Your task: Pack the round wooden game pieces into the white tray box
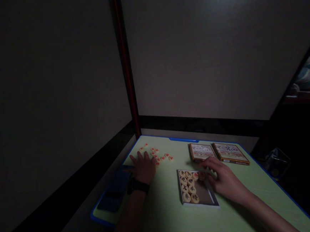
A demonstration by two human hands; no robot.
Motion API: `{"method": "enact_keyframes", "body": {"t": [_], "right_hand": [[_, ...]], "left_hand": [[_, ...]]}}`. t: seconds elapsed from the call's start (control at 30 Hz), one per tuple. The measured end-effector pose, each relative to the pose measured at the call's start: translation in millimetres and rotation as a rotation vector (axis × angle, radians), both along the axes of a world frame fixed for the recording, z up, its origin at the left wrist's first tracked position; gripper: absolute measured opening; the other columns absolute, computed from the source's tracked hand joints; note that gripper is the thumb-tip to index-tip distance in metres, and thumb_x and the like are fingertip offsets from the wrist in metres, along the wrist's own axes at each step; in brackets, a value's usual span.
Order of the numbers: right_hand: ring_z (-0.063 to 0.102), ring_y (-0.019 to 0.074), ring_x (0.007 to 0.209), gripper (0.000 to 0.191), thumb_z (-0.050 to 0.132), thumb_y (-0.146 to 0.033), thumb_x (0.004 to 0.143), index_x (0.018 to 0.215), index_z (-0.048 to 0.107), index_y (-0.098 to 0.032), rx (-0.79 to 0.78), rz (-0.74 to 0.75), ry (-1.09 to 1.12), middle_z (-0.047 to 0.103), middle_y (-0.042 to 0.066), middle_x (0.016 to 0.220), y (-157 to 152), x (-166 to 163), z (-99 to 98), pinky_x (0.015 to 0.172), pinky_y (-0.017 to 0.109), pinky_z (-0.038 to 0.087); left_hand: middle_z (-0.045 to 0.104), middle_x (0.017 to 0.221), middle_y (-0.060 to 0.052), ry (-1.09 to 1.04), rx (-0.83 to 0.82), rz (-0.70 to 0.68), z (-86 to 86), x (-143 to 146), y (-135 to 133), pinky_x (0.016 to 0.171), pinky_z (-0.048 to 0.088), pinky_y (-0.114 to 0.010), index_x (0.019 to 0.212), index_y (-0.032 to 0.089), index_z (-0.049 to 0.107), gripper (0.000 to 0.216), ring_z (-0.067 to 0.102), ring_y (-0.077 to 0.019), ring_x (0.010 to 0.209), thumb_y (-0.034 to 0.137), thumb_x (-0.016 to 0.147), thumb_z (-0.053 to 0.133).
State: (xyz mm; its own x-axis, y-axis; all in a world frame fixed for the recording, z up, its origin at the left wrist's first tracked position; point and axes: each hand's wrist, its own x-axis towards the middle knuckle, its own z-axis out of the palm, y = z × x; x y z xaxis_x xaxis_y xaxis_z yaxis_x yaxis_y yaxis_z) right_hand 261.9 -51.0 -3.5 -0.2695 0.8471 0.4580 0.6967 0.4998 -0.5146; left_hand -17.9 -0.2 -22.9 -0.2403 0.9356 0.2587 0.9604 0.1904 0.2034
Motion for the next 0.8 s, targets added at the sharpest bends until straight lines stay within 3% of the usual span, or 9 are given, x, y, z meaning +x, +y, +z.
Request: {"method": "enact_keyframes", "body": {"t": [0.13, 0.33, 0.4, 0.47, 0.6, 0.7, 0.8], "right_hand": [[0.063, 0.0268, 0.096, 0.032, 0.052, -0.015, 0.071, 0.097, 0.069, -0.022, -0.001, -0.001, 0.02, 0.069, 0.008, 0.1, 1.0, 1.0, 2.0, 0.086, 0.042, 0.051], [0.063, 0.0264, 0.095, 0.035, 0.05, -0.013, 0.069, 0.097, 0.069, -0.022, 0.022, 0.015, 0.021, 0.069, 0.008, 0.099, 6.1, 0.2, -0.9, 0.085, 0.041, 0.05], [0.063, 0.0251, 0.095, 0.038, 0.049, -0.01, 0.067, 0.097, 0.069, -0.021, 0.022, 0.019, 0.012, 0.069, 0.008, 0.099, 10.7, -3.3, -0.1, 0.085, 0.039, 0.05], [0.064, 0.0235, 0.093, 0.041, 0.048, -0.008, 0.065, 0.098, 0.069, -0.021, 0.011, 0.012, -0.004, 0.069, 0.007, 0.098, 18.7, -8.7, 3.2, 0.084, 0.037, 0.05], [0.064, 0.0201, 0.08, 0.037, 0.049, -0.007, 0.07, 0.096, 0.071, -0.019, -0.019, 0.018, -0.062, 0.07, 0.007, 0.093, 45.5, -23.7, 17.6, 0.075, 0.031, 0.05], [0.064, 0.0188, 0.077, 0.035, 0.049, -0.005, 0.071, 0.093, 0.073, -0.018, -0.033, 0.038, -0.12, 0.072, 0.007, 0.09, 68.7, -36.4, 31.8, 0.073, 0.029, 0.049], [0.066, 0.0194, 0.08, 0.038, 0.049, -0.002, 0.071, 0.095, 0.075, -0.018, -0.055, 0.039, -0.153, 0.074, 0.007, 0.092, 87.6, -46.9, 42.0, 0.074, 0.028, 0.048]], "left_hand": [[0.037, 0.154, -0.028, -0.042, 0.04, -0.027, 1.5, -0.5, -0.7, 0.093, 0.028, -0.088, 0.141, 0.013, 0.055, 0.051, 0.018, -0.0586, 0.143, 0.035, 0.095, 0.05], [0.041, 0.153, -0.025, 0.051, 0.059, -0.046, 5.0, 3.0, -2.4, 0.095, 0.025, -0.087, 0.136, 0.013, 0.057, 0.045, 0.023, -0.0545, 0.143, 0.03, 0.098, 0.041], [0.046, 0.148, -0.024, 0.069, 0.062, -0.081, 10.1, 3.7, -2.6, 0.099, 0.031, -0.08, 0.131, 0.012, 0.06, 0.042, 0.025, -0.0506, 0.144, 0.027, 0.098, 0.039], [0.057, 0.134, -0.024, 0.077, 0.05, -0.147, 17.6, 3.7, -2.0, 0.103, 0.039, -0.064, 0.119, 0.01, 0.064, 0.037, 0.036, -0.0434, 0.14, 0.024, 0.098, 0.037], [0.064, 0.108, -0.018, 0.053, 0.001, -0.279, 30.9, 1.3, -0.6, 0.092, 0.048, -0.038, 0.104, 0.011, 0.067, 0.032, 0.06, -0.0285, 0.109, 0.021, 0.097, 0.037], [0.063, 0.109, -0.015, -0.009, -0.062, -0.29, 33.4, -2.0, -2.3, 0.082, 0.049, -0.033, 0.107, 0.013, 0.066, 0.028, 0.065, -0.0251, 0.098, 0.028, 0.095, 0.046], [0.062, 0.114, -0.015, -0.069, -0.141, -0.309, 31.2, -7.0, -4.9, 0.081, 0.049, -0.032, 0.111, 0.014, 0.064, 0.03, 0.065, -0.0257, 0.098, 0.034, 0.091, 0.057]]}}
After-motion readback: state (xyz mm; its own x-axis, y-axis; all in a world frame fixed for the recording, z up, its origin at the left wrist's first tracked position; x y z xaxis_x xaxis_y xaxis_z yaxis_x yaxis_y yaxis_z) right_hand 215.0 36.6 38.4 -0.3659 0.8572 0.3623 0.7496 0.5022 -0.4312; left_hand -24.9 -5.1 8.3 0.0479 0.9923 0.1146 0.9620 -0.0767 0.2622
